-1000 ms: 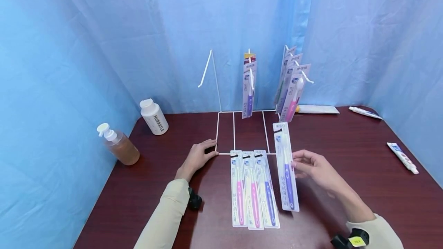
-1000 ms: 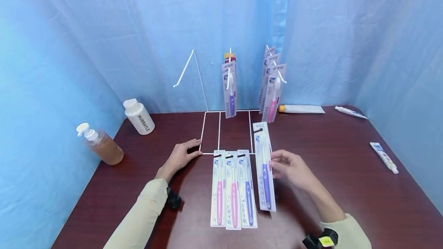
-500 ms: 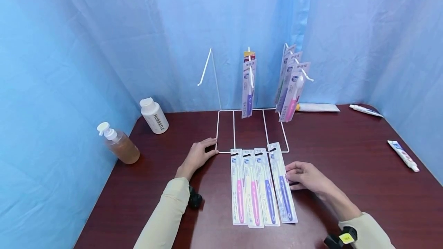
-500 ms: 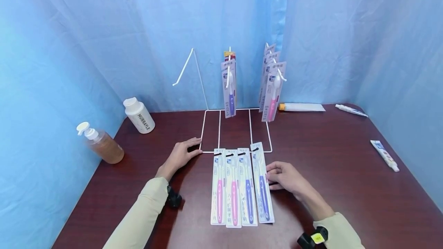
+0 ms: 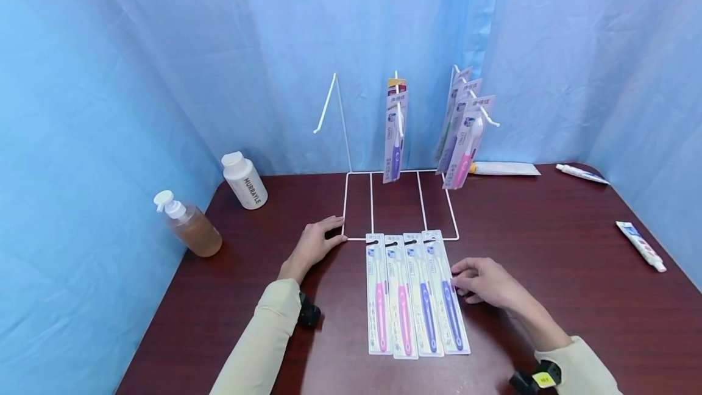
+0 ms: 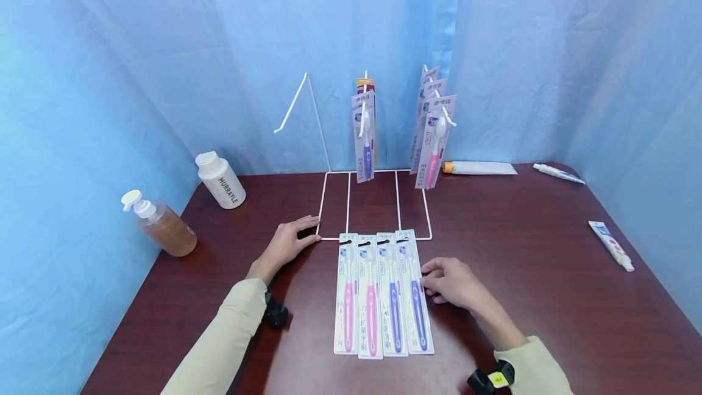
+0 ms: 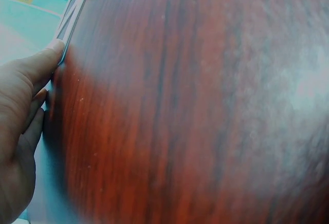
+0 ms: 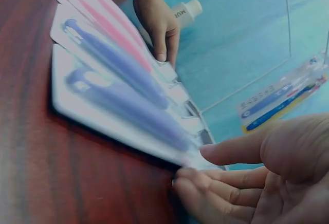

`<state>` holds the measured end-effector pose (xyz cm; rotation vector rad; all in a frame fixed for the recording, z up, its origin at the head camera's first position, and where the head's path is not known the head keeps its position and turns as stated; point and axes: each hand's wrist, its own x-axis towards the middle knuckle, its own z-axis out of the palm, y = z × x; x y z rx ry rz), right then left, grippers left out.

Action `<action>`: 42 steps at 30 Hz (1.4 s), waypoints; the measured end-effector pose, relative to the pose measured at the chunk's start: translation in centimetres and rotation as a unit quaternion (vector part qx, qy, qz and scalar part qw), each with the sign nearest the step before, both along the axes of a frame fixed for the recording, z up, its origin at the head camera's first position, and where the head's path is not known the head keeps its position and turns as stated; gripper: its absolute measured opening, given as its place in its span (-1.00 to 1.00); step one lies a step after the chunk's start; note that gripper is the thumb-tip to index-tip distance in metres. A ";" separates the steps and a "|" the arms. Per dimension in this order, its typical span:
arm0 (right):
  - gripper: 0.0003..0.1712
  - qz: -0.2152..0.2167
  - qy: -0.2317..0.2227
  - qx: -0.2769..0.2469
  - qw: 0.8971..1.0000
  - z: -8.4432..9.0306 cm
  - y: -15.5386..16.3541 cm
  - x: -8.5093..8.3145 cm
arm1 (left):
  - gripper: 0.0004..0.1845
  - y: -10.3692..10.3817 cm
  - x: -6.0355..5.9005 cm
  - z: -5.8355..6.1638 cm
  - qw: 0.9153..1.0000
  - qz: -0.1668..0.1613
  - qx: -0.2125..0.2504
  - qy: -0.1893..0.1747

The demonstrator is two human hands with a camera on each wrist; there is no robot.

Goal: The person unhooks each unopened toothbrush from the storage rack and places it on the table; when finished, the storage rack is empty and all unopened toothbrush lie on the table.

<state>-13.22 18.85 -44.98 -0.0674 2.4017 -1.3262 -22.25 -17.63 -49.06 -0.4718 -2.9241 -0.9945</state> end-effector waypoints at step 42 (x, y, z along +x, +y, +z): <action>-0.70 -0.124 0.361 -0.178 0.907 9.1 -10.9 -13.2 | -0.48 0.1 -0.1 -0.1 1.000 0.000 -0.003 0.010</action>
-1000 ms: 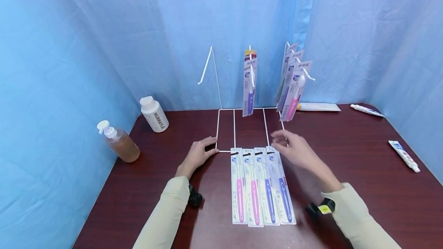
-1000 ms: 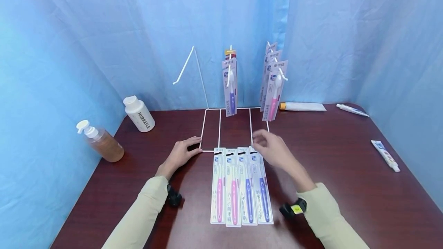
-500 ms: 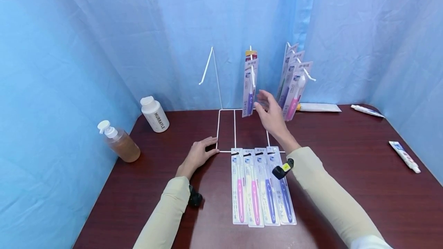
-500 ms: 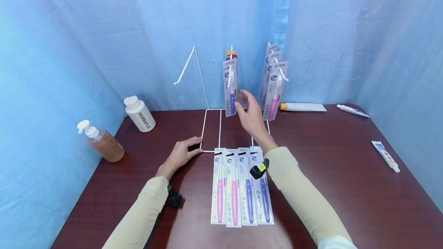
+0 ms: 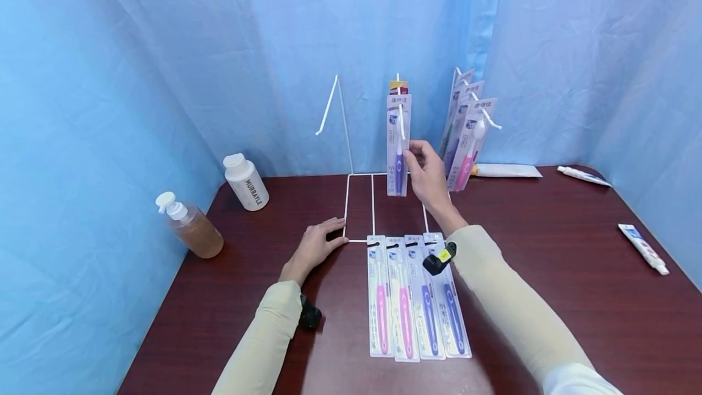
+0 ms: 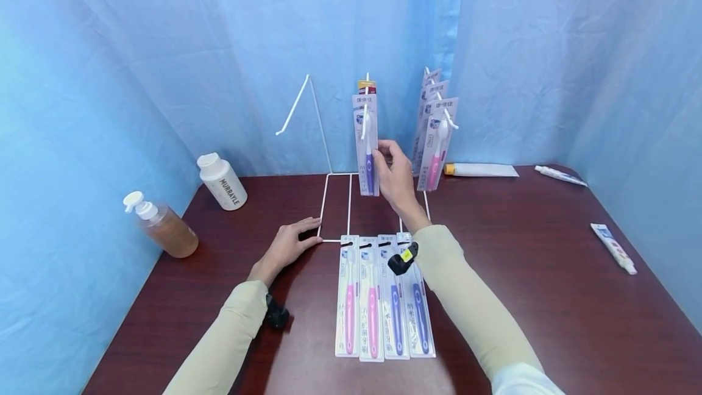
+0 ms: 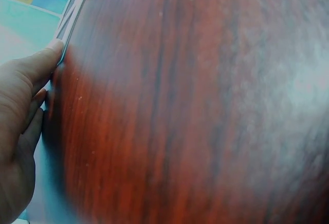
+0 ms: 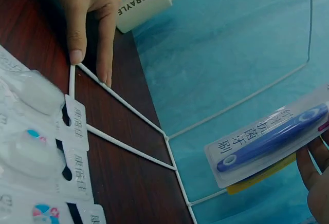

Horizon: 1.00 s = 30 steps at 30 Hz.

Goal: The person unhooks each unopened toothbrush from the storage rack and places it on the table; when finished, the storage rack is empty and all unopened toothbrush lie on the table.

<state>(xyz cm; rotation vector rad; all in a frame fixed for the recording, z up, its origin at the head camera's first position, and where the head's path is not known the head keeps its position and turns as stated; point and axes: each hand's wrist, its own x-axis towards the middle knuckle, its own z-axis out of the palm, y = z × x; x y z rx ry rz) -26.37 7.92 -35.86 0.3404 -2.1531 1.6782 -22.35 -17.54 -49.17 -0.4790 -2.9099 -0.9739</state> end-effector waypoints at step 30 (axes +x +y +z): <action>-0.73 0.118 -0.020 -0.026 0.992 0.2 4.3 10.0 | -0.46 0.0 0.3 0.1 1.000 0.005 -0.006 -0.009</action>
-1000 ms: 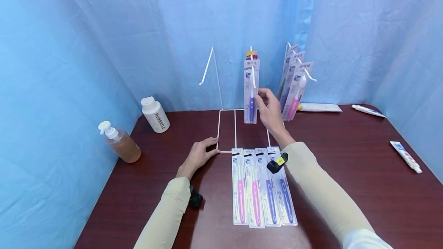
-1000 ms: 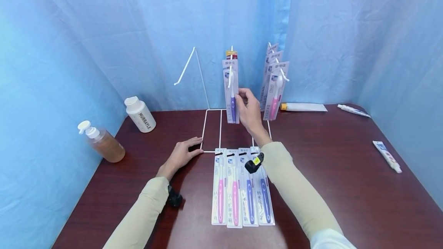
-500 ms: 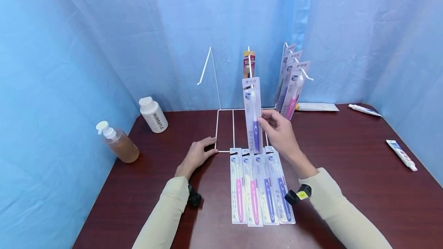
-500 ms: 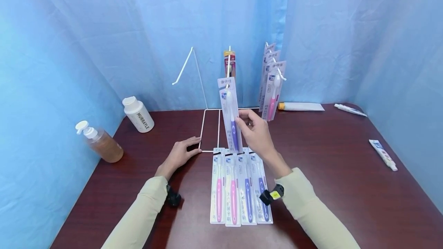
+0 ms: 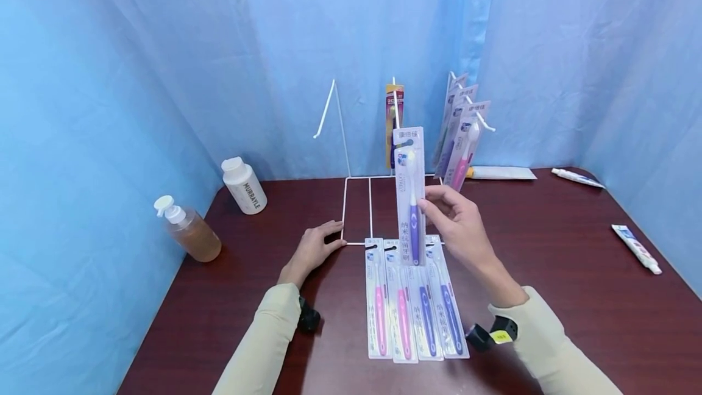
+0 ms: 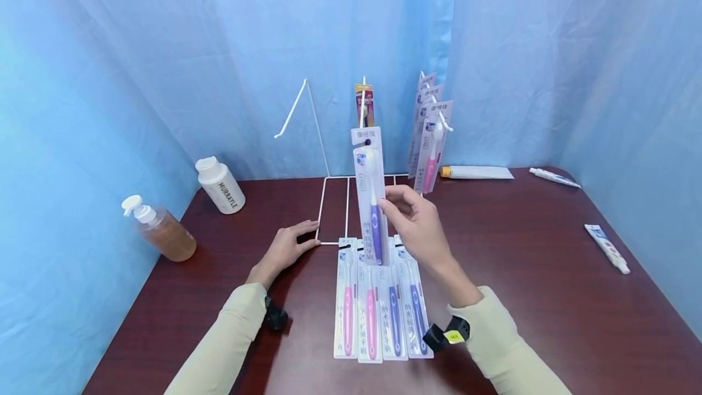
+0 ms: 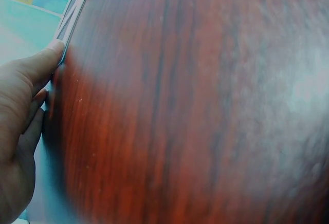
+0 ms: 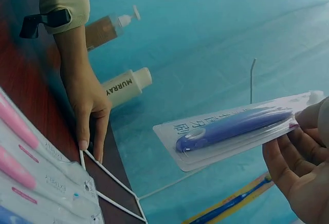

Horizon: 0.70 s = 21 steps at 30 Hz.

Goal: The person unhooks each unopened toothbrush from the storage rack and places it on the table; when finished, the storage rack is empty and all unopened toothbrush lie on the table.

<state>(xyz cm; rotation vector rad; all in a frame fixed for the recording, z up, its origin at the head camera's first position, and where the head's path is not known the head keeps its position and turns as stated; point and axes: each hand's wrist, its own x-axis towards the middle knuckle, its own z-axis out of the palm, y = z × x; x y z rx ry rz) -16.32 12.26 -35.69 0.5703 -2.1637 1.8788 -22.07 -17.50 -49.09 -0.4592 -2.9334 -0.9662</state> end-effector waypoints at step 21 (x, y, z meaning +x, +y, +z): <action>-0.50 0.010 -0.279 0.089 0.956 -7.9 10.1 2.0 | -0.47 0.0 -0.1 -0.1 1.000 -0.001 -0.001 0.004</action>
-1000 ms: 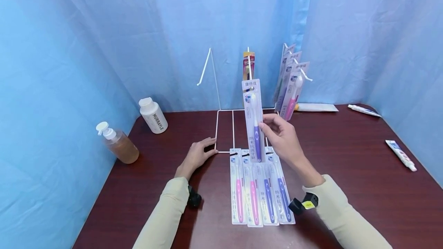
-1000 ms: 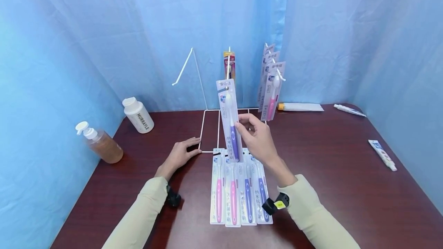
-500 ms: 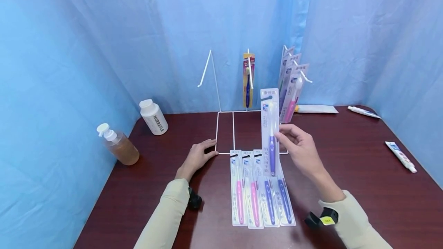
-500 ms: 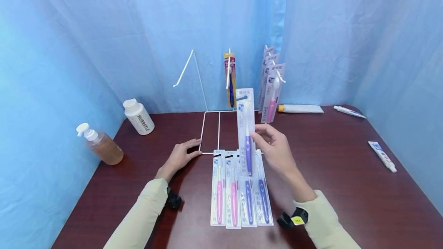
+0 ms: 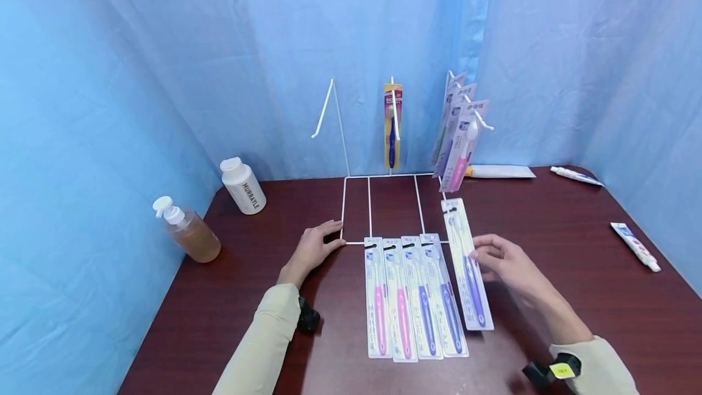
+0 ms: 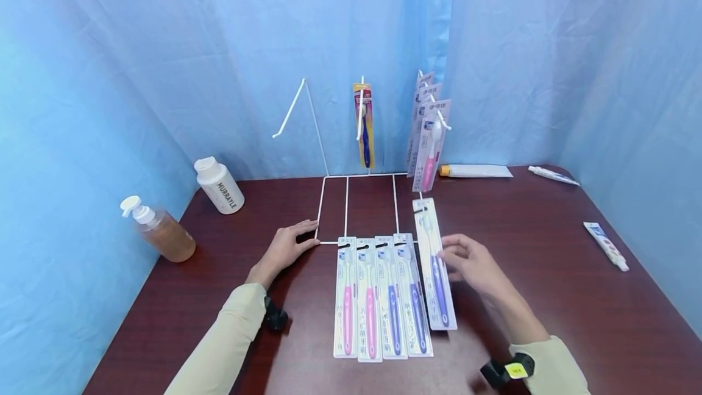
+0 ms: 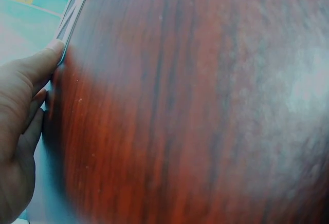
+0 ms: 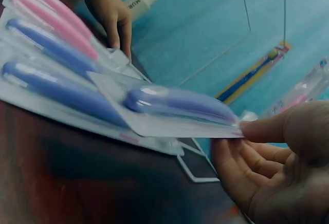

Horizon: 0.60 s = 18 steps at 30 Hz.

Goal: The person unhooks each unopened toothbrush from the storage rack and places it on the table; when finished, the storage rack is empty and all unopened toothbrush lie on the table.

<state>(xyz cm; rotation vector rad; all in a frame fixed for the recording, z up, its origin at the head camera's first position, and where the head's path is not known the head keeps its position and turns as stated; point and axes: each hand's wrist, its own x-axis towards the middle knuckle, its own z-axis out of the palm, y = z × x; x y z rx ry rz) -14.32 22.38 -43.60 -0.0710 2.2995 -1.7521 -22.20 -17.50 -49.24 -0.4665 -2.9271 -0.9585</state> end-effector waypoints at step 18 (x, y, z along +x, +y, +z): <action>-0.58 0.031 -0.067 0.113 0.991 -2.1 0.0 1.8 | -0.46 0.1 0.1 0.0 1.000 0.008 -0.003 -0.008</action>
